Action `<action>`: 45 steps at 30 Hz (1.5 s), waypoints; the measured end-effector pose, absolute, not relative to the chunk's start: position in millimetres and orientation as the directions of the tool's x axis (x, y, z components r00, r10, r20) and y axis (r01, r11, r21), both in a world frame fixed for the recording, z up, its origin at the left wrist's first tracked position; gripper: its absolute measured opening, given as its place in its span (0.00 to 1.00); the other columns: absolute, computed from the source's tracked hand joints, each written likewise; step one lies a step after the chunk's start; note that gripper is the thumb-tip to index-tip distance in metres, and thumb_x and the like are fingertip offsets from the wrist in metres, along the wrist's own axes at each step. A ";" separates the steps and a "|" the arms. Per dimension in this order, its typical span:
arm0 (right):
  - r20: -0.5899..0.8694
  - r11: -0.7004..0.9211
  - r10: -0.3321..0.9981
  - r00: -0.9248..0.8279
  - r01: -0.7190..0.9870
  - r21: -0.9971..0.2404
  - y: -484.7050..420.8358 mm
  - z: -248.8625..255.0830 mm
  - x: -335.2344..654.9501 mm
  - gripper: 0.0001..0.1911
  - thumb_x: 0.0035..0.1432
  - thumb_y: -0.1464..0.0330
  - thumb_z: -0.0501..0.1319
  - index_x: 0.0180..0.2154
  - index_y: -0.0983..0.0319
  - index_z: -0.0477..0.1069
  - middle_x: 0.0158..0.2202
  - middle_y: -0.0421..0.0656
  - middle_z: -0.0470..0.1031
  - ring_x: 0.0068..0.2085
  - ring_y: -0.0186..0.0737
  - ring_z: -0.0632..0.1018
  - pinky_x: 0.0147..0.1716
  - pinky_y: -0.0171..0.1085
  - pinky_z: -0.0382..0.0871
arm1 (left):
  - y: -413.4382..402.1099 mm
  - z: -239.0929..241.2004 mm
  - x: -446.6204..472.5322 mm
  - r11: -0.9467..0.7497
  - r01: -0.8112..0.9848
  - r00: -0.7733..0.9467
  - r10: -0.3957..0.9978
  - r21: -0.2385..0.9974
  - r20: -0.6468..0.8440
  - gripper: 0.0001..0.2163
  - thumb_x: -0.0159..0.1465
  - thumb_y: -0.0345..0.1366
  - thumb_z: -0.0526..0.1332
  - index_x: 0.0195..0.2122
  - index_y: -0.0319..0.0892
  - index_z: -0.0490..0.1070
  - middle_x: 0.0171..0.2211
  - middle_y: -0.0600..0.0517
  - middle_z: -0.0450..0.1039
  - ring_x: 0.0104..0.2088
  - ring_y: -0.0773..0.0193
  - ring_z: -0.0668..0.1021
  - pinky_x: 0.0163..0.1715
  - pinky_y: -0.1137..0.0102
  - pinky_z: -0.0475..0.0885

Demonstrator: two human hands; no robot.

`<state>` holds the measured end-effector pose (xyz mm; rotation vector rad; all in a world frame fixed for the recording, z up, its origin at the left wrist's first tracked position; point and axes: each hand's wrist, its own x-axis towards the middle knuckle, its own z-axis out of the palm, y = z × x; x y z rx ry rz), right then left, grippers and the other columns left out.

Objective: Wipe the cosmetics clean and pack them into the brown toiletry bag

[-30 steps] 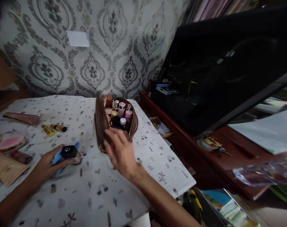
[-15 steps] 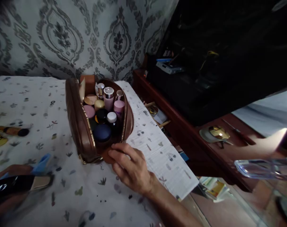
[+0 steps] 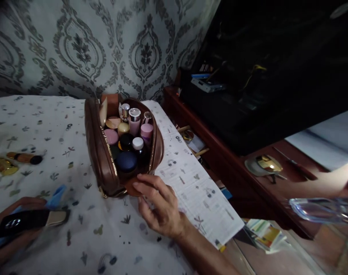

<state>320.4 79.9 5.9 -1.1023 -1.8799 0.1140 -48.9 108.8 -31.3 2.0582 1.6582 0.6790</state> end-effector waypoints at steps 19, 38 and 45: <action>0.745 0.641 0.661 -0.090 0.584 -0.498 54.9 25.3 279.0 0.17 0.62 0.77 0.57 0.51 0.57 0.68 0.52 0.50 0.70 0.33 0.32 0.77 0.33 0.36 0.77 | 96.8 -12.8 -12.0 -0.473 0.647 0.293 0.878 0.598 0.378 0.21 0.59 0.57 0.60 0.40 0.44 0.73 0.38 0.47 0.79 0.37 0.56 0.81 0.36 0.67 0.77; 0.488 0.463 0.872 -0.036 0.384 -0.799 47.9 64.4 236.2 0.15 0.58 0.65 0.64 0.46 0.60 0.69 0.36 0.41 0.72 0.29 0.32 0.74 0.29 0.32 0.71 | 80.7 39.0 59.8 -0.735 0.673 0.473 0.512 0.081 0.717 0.10 0.69 0.41 0.55 0.37 0.40 0.69 0.35 0.48 0.74 0.34 0.61 0.79 0.26 0.72 0.71; 0.433 0.402 0.901 0.014 0.342 -0.849 49.1 84.0 254.1 0.14 0.57 0.63 0.63 0.44 0.61 0.71 0.35 0.42 0.72 0.30 0.34 0.74 0.29 0.33 0.72 | 82.7 44.1 67.0 -0.723 0.607 0.483 0.666 0.331 0.569 0.15 0.68 0.47 0.55 0.41 0.40 0.70 0.35 0.50 0.72 0.33 0.61 0.78 0.28 0.71 0.71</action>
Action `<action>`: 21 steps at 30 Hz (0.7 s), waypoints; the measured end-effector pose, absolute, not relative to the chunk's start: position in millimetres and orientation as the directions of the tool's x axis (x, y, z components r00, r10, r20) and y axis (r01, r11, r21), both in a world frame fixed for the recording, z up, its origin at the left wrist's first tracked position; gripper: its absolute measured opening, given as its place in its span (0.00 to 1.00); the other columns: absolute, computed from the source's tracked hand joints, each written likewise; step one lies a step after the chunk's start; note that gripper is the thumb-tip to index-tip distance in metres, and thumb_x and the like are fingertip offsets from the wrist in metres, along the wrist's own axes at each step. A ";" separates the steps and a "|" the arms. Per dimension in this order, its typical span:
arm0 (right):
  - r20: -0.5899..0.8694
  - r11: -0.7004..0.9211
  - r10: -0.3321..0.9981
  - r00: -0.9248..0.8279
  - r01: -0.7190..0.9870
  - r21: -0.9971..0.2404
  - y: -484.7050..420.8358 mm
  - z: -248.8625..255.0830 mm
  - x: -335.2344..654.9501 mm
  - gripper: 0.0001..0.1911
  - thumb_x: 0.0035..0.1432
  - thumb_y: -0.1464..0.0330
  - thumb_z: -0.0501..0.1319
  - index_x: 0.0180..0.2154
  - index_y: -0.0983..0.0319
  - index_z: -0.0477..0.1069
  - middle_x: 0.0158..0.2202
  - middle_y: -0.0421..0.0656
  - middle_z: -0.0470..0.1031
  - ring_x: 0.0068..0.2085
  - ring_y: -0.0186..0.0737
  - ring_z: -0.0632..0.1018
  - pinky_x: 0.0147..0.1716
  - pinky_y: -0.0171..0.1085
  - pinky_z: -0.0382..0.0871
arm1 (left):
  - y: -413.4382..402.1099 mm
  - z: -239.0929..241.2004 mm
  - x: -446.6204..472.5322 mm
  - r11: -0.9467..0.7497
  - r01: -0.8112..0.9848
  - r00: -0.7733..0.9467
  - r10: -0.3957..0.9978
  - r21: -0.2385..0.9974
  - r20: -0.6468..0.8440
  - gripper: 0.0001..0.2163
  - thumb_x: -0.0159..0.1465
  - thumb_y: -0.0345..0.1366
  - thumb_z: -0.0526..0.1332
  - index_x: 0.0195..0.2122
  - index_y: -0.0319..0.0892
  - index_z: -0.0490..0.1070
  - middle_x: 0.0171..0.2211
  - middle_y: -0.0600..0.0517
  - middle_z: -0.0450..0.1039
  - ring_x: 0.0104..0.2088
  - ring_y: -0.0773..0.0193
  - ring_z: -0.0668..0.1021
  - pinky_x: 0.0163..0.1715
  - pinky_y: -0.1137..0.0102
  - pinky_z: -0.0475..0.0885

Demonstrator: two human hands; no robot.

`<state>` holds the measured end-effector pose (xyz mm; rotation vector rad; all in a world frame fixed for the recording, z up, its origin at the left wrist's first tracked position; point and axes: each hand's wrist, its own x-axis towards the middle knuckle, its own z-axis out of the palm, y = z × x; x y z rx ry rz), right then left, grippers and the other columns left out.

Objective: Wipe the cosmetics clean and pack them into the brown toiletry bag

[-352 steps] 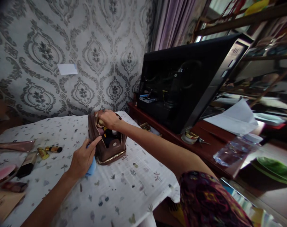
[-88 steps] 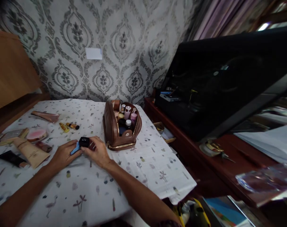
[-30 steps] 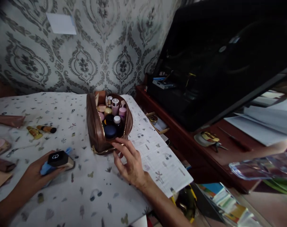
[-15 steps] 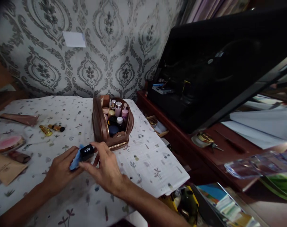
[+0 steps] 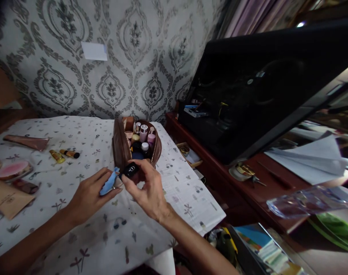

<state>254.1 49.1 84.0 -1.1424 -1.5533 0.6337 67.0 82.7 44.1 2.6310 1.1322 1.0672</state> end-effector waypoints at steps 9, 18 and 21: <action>0.390 0.373 0.921 -0.027 0.358 -0.856 47.4 86.6 265.6 0.15 0.58 0.61 0.63 0.46 0.61 0.72 0.35 0.43 0.72 0.31 0.35 0.74 0.29 0.33 0.72 | 90.3 45.1 70.7 -0.144 0.171 0.597 0.802 0.975 0.014 0.20 0.61 0.47 0.63 0.51 0.42 0.71 0.41 0.51 0.77 0.41 0.58 0.78 0.42 0.67 0.72; 0.353 0.374 0.927 -0.125 0.352 -0.858 43.4 84.4 275.4 0.20 0.59 0.59 0.64 0.51 0.59 0.69 0.43 0.44 0.74 0.37 0.37 0.77 0.36 0.35 0.75 | 87.7 38.9 77.6 -0.067 0.116 0.474 0.881 0.991 0.005 0.18 0.56 0.46 0.67 0.44 0.41 0.74 0.35 0.52 0.76 0.34 0.62 0.76 0.38 0.68 0.73; 0.376 0.390 0.920 -0.110 0.337 -0.857 42.6 91.1 280.4 0.23 0.56 0.60 0.67 0.52 0.57 0.68 0.42 0.43 0.75 0.39 0.38 0.77 0.39 0.37 0.76 | 82.8 48.6 82.1 -0.169 0.116 0.468 0.878 0.979 0.096 0.18 0.59 0.47 0.65 0.46 0.42 0.74 0.32 0.53 0.74 0.32 0.63 0.75 0.34 0.68 0.73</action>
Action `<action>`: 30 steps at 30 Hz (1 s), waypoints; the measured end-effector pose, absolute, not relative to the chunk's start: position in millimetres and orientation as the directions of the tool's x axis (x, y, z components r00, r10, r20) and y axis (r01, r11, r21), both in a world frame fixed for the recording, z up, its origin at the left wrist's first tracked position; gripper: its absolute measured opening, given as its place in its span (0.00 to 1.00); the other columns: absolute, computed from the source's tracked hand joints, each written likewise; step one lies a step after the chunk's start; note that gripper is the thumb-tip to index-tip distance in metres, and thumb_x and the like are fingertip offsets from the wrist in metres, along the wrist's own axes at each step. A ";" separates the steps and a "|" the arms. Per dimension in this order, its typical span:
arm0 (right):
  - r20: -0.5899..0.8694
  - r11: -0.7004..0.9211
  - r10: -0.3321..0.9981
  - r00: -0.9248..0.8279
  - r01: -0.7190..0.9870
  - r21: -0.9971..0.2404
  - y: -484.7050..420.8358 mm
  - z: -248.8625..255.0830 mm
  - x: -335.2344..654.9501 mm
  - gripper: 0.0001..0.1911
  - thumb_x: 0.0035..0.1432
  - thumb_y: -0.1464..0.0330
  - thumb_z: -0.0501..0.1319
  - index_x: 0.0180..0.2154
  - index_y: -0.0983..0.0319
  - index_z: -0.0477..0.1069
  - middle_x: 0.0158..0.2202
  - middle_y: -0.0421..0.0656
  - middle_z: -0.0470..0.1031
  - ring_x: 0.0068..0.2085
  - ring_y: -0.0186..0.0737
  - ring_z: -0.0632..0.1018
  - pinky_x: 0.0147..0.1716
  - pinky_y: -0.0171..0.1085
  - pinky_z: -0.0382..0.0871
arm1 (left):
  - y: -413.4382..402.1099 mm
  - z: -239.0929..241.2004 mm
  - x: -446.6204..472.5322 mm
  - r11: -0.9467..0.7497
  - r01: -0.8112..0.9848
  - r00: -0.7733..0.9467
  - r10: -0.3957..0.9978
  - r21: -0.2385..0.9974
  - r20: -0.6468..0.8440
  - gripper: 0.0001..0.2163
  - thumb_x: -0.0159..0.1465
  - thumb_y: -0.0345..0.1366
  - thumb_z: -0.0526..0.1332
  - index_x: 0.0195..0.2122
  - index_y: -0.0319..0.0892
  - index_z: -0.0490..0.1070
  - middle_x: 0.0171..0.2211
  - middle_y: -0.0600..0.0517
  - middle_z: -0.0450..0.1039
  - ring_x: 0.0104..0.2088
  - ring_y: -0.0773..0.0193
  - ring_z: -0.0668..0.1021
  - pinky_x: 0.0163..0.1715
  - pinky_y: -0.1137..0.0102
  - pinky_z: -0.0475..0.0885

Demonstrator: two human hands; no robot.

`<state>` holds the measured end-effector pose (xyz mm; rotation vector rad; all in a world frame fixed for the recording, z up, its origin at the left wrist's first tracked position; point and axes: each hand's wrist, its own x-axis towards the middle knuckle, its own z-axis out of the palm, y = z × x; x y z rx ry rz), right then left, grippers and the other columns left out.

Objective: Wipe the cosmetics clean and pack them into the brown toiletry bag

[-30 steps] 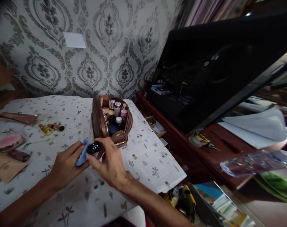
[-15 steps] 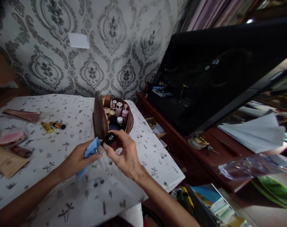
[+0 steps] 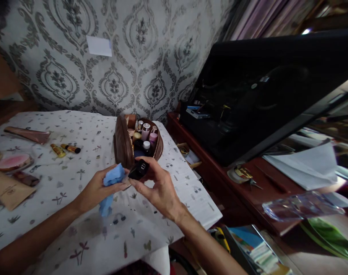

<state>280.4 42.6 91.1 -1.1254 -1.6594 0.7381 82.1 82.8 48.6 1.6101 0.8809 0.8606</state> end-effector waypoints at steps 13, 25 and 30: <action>0.546 0.395 0.834 0.080 0.606 -0.691 51.7 135.3 312.5 0.23 0.54 0.58 0.68 0.50 0.58 0.70 0.39 0.43 0.76 0.36 0.39 0.78 0.34 0.36 0.75 | 94.3 47.2 102.6 -0.593 0.503 0.642 0.744 0.629 0.188 0.26 0.66 0.34 0.51 0.67 0.43 0.52 0.38 0.48 0.78 0.34 0.58 0.79 0.31 0.68 0.72; 0.491 0.352 0.871 -0.024 0.728 -0.589 115.1 120.1 323.4 0.26 0.55 0.58 0.66 0.53 0.61 0.67 0.34 0.40 0.76 0.30 0.36 0.75 0.30 0.36 0.71 | 96.1 24.5 102.6 -0.691 0.519 0.676 0.692 0.503 0.254 0.31 0.60 0.25 0.52 0.65 0.47 0.53 0.45 0.46 0.78 0.39 0.57 0.81 0.34 0.67 0.76; 0.394 0.319 0.909 -0.139 0.840 -0.439 122.4 107.4 323.1 0.25 0.59 0.63 0.62 0.57 0.60 0.64 0.27 0.37 0.73 0.26 0.35 0.73 0.28 0.35 0.67 | 97.5 16.6 104.0 -0.693 0.527 0.687 0.688 0.491 0.233 0.35 0.57 0.23 0.53 0.66 0.49 0.49 0.48 0.47 0.78 0.42 0.58 0.81 0.39 0.64 0.77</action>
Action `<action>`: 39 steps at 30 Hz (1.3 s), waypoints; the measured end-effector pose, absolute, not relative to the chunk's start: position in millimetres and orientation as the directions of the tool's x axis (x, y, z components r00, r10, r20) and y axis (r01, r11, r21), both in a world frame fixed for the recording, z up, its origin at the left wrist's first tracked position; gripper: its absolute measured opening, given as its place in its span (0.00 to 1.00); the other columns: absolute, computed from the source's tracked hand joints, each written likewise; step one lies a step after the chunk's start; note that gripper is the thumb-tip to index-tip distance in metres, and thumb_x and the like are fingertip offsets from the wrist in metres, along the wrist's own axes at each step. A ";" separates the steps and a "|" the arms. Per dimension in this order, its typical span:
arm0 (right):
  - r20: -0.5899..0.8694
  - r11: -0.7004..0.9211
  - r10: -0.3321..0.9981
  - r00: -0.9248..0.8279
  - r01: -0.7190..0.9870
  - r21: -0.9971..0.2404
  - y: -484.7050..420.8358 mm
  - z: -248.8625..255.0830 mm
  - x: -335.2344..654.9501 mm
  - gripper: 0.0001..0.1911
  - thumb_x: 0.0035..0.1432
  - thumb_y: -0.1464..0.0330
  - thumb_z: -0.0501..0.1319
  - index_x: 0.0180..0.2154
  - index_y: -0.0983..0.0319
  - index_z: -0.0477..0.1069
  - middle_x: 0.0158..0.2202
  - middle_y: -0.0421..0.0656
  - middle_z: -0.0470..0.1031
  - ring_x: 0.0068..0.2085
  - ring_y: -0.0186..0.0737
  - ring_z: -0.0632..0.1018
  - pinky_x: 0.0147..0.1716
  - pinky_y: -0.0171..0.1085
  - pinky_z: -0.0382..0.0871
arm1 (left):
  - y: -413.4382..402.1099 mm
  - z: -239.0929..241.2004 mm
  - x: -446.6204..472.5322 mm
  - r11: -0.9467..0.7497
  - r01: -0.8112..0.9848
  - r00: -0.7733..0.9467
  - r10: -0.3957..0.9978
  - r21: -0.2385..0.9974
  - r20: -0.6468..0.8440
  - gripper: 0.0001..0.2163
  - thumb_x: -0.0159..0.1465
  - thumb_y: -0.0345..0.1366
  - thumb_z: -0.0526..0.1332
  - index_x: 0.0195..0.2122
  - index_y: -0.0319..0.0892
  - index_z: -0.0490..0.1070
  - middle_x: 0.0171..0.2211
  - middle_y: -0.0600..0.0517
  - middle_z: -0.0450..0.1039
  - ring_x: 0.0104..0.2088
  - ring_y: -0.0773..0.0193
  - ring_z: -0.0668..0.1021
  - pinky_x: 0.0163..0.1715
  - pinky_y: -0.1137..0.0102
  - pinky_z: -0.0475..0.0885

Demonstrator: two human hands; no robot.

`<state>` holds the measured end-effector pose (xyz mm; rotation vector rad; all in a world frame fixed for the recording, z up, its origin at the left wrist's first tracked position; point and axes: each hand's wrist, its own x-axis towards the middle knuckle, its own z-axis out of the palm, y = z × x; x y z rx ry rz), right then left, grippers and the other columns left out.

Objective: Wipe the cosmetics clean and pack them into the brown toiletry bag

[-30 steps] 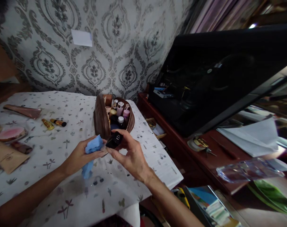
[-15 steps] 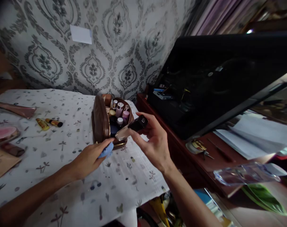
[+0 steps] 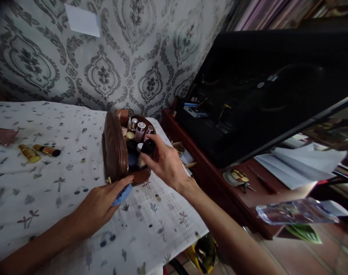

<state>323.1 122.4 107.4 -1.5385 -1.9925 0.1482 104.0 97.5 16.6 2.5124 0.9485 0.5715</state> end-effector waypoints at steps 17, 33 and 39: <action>0.060 0.438 0.898 -0.437 0.871 -0.222 141.9 120.1 339.1 0.21 0.60 0.68 0.63 0.54 0.55 0.63 0.32 0.37 0.78 0.30 0.37 0.76 0.28 0.33 0.61 | 100.6 10.0 104.0 -0.688 0.497 0.700 0.678 0.529 0.224 0.35 0.57 0.22 0.53 0.66 0.48 0.49 0.48 0.47 0.78 0.43 0.57 0.82 0.42 0.62 0.78; 0.122 0.154 0.975 -0.185 0.962 0.226 137.1 113.5 306.3 0.20 0.59 0.62 0.64 0.51 0.59 0.64 0.38 0.46 0.81 0.33 0.48 0.79 0.24 0.37 0.50 | 100.0 8.5 106.0 -0.677 0.511 0.720 0.674 0.529 0.167 0.39 0.54 0.20 0.53 0.67 0.47 0.46 0.52 0.45 0.76 0.45 0.54 0.81 0.43 0.56 0.79; 0.102 0.070 0.991 -0.090 0.980 0.184 141.3 113.9 304.2 0.23 0.59 0.57 0.64 0.52 0.60 0.63 0.35 0.46 0.80 0.34 0.47 0.79 0.25 0.36 0.53 | 99.8 12.3 105.3 -0.674 0.517 0.731 0.668 0.528 0.137 0.39 0.55 0.20 0.55 0.68 0.46 0.47 0.53 0.44 0.75 0.47 0.54 0.81 0.44 0.58 0.78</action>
